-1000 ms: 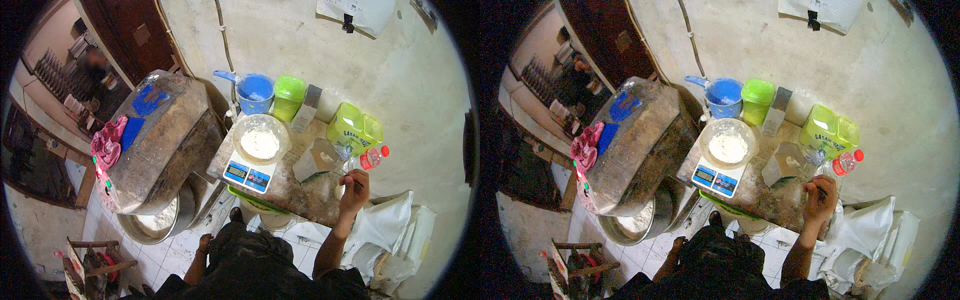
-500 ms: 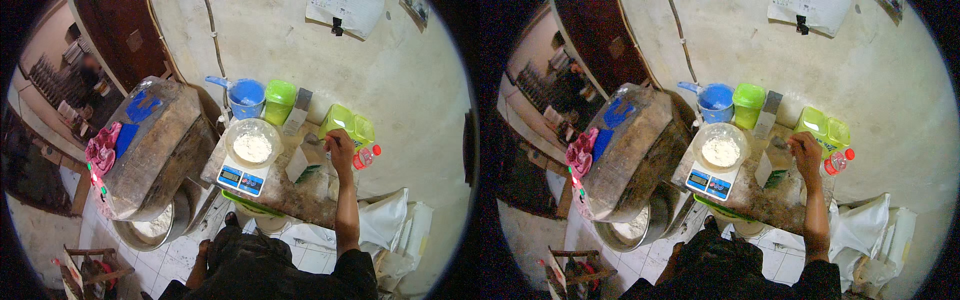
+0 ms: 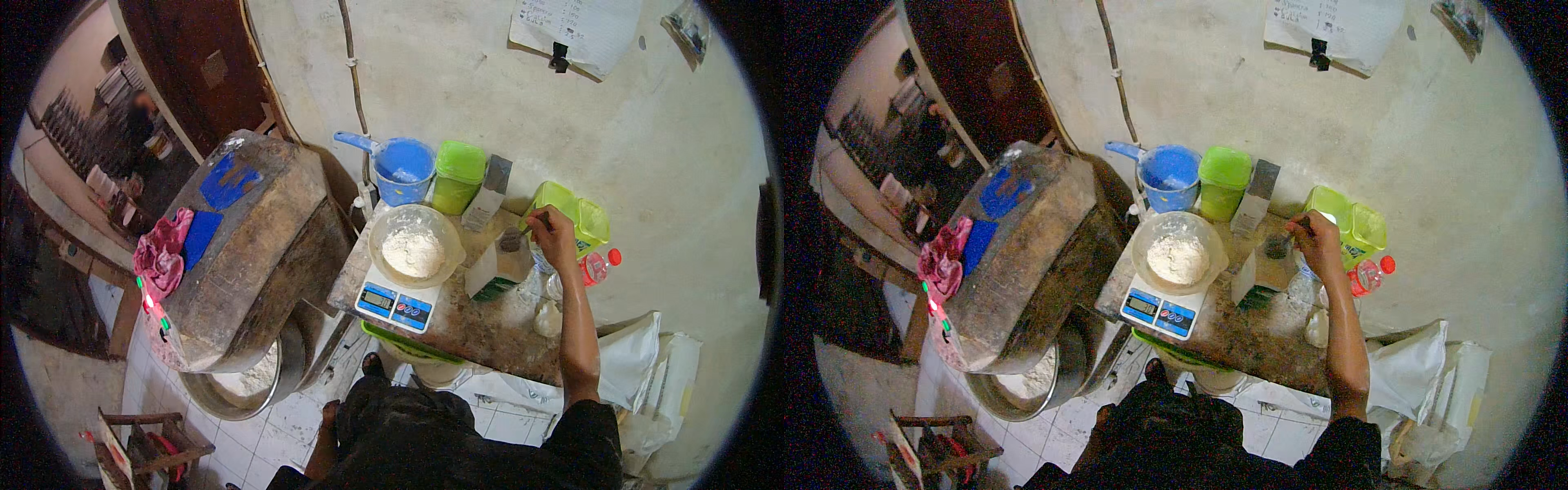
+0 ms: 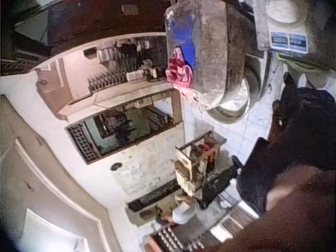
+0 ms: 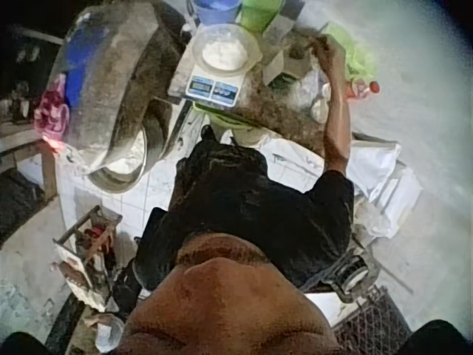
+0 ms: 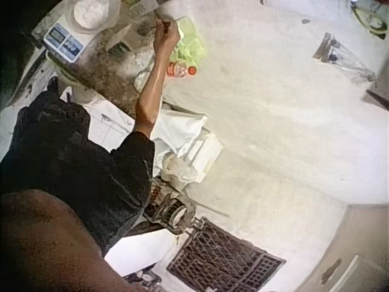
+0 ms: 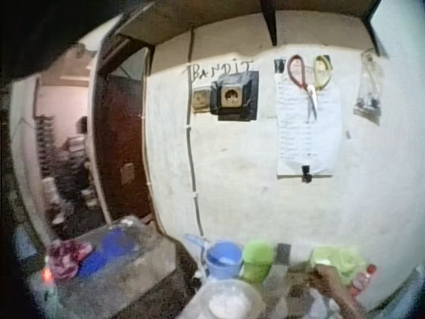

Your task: The person prepares dough for baking by shaping dough balls on a table and measuring ingredients using a scale.

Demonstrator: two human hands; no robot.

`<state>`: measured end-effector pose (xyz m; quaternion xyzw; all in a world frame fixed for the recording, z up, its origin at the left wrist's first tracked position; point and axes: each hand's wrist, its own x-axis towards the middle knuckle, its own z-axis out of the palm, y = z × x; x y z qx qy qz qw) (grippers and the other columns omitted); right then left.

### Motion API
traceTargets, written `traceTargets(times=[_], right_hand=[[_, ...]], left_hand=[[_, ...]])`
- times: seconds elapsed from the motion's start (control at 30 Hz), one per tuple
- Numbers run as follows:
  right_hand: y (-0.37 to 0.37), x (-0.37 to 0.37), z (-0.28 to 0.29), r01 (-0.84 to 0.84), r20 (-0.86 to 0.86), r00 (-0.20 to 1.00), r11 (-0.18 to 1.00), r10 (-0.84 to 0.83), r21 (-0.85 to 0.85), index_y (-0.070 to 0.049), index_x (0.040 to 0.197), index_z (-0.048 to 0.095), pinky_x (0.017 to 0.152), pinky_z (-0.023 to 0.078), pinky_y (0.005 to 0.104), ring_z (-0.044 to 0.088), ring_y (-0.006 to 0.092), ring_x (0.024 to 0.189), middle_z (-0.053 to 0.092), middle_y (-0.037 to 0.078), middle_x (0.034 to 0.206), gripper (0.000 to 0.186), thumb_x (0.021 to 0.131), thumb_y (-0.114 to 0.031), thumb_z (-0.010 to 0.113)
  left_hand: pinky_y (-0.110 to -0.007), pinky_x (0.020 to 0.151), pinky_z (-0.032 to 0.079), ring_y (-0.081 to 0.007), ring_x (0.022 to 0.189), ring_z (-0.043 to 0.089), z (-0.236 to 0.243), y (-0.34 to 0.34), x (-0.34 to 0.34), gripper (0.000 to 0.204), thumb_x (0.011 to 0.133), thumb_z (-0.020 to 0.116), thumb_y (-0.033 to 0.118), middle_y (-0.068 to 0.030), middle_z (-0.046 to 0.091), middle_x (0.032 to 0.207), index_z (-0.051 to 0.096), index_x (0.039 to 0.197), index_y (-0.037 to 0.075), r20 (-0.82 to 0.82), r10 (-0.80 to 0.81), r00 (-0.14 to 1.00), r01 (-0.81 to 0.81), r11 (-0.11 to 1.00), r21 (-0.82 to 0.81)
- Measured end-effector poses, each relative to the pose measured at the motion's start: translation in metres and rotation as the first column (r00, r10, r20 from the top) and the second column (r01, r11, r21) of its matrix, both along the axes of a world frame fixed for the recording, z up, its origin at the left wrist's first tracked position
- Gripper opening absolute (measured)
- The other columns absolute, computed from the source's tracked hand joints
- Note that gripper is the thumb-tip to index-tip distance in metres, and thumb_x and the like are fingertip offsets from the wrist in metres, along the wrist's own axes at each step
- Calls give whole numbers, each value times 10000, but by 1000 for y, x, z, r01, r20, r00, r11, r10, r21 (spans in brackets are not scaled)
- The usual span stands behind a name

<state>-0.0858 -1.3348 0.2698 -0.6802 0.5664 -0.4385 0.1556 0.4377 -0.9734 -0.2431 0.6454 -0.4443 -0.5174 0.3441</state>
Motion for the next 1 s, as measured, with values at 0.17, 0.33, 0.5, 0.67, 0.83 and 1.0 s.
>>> traceTargets(times=[0.17, 0.33, 0.5, 0.67, 0.83, 1.0], right_hand=[[-5, 6, 8, -24, -181, 983, 997, 9, -76, -25, 818, 586, 530, 422, 259, 536, 127, 603, 565, 59, 684, 70, 780, -53, 637], [-12, 0, 5, -75, -216, 975, 993, 54, -90, -20, 818, 568, 578, 426, 269, 538, 141, 681, 582, 77, 762, 70, 808, -76, 609], [-26, -13, 2, -217, 87, 976, 948, 202, 232, -34, 900, 514, 603, 446, 254, 546, 119, 724, 605, 60, 814, 90, 874, -116, 537], [-44, -15, 2, -250, 129, 967, 917, 219, 310, -50, 916, 495, 609, 451, 242, 543, 90, 701, 611, 51, 788, 51, 889, -92, 503], [-85, -30, 23, -266, 33, 964, 935, 266, 235, -43, 896, 500, 608, 445, 237, 523, 83, 657, 605, 32, 782, 28, 886, -67, 488], [-125, -65, 37, -230, 140, 967, 964, 211, 134, -34, 845, 546, 677, 430, 235, 510, 83, 719, 595, 23, 795, 36, 851, -67, 534]], left_hand=[[-391, 773, 477, -302, 838, 582, -16, -11, 6, 303, 808, 563, 274, -135, 630, 884, 606, 981, 29, 434, -130, 891, 205, 970, -132], [-382, 731, 483, -270, 795, 586, -21, -15, 8, 291, 817, 560, 273, -121, 633, 851, 612, 960, 25, 241, -16, 970, 45, 992, -114], [-364, 669, 493, -220, 732, 593, -17, -22, 17, 291, 853, 532, 276, -98, 638, 822, 616, 938, 11, 424, -103, 900, 191, 967, -171], [-361, 631, 495, -201, 708, 600, -4, -27, 9, 254, 861, 536, 233, -97, 640, 826, 612, 942, 5, 41, 123, 992, -124, 992, 12], [-372, 637, 482, -246, 772, 598, -40, -26, 25, 275, 807, 602, 172, -126, 630, 855, 561, 1027, 12, 6, 115, 993, -113, 982, -149], [-419, 652, 444, -251, 806, 576, 30, -51, 20, 450, 805, 565, 324, -133, 594, 1016, 465, 1167, 76, -301, 420, 856, -293, 875, 386]])
